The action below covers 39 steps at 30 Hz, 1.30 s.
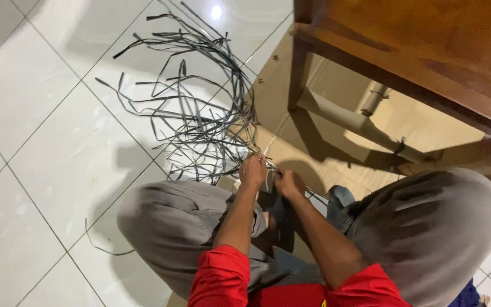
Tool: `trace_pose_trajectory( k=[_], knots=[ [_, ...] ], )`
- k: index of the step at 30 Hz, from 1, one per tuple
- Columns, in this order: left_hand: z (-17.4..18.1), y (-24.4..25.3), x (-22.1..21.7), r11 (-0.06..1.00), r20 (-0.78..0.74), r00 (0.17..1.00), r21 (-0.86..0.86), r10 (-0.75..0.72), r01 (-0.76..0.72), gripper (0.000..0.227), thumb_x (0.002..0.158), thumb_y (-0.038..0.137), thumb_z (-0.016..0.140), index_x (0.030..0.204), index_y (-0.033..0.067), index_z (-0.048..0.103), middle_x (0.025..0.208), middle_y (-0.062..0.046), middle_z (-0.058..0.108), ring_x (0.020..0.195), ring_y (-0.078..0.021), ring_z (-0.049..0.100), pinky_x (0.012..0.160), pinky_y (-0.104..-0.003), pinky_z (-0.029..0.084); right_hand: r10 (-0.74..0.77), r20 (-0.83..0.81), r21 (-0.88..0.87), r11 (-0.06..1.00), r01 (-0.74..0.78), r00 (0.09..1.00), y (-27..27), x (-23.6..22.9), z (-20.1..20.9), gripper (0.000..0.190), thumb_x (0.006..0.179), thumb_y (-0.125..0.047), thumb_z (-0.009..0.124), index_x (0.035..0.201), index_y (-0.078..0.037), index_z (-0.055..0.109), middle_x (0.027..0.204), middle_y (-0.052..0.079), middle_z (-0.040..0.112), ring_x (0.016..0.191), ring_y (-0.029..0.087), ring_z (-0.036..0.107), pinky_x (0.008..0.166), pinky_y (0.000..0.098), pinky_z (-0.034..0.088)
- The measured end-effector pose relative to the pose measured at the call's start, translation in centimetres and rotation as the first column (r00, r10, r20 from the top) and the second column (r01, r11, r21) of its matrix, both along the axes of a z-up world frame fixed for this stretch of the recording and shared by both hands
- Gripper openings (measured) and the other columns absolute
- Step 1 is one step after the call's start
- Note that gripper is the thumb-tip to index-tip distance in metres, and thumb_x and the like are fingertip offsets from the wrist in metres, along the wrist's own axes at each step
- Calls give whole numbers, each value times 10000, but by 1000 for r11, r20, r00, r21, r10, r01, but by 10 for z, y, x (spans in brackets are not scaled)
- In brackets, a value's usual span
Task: The person assembles a wooden chair by using cable ties to secure cardboard padding onto the chair's legs and frame.
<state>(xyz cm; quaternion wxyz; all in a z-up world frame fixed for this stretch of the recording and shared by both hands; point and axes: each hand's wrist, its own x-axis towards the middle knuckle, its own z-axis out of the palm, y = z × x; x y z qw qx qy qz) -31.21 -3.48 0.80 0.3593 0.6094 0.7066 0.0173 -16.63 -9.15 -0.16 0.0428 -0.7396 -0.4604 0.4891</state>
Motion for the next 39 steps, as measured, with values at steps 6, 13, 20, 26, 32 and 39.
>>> trace_pose_trajectory(
  k=[6, 13, 20, 26, 32, 39],
  knots=[
    [-32, -10, -23, 983, -72, 991, 159, 109, -96, 260, 1018, 215, 541, 1205, 121, 695, 1399, -111, 515, 1209, -375, 628, 933, -553, 604, 0, 4, 74, 997, -1, 1000, 6, 5, -43, 326, 928, -378, 589, 1087, -179, 792, 1065, 121, 788, 1108, 356, 719, 933, 502, 576],
    [-8, -12, -38, 865, 372, 808, 27, 456, -501, 336, 1075, 295, 428, 1355, 150, 546, 1523, -56, 415, 1357, -296, 510, 1072, -436, 491, 37, 62, 113, 993, -44, 997, 16, -12, -55, 423, 877, -371, 571, 1035, -64, 817, 1067, 187, 779, 1088, 430, 708, 935, 595, 536],
    [-61, 9, -58, 711, 37, 724, 156, 689, -685, 387, 970, 347, 585, 1345, 250, 591, 1436, -71, 364, 1249, -388, 563, 947, -547, 540, 93, 14, 237, 967, -93, 996, 15, -13, -39, 353, 886, -316, 571, 1008, -75, 798, 951, 200, 779, 1029, 436, 716, 905, 591, 547],
    [-36, 25, -74, 690, 67, 687, -87, 724, -719, 625, 1037, 358, 531, 1622, 231, 350, 1689, -198, 64, 1534, -436, 243, 1086, -622, 442, 143, 36, 176, 973, -147, 989, 15, -9, -32, 395, 901, -372, 576, 1071, -87, 790, 1018, 200, 779, 1069, 419, 711, 959, 565, 541],
    [-64, 32, -86, 715, -1, 725, -164, 689, -679, 662, 1035, 366, 473, 1631, 151, 282, 1712, -154, 35, 1493, -422, 296, 1068, -624, 469, 133, 1, 116, 984, -132, 991, 18, -3, -23, 398, 925, -436, 598, 1114, -139, 783, 1072, 163, 783, 1122, 399, 699, 1008, 556, 523],
    [-64, 25, -78, 436, 130, 476, 249, 870, -865, 386, 961, 298, 631, 1322, 183, 705, 1291, -45, 711, 1134, -337, 699, 967, -494, 551, 178, -8, 123, 977, -176, 984, 19, -1, -29, 399, 939, -435, 586, 1166, -157, 761, 1103, 164, 778, 1152, 390, 688, 1049, 547, 501]
  ],
)
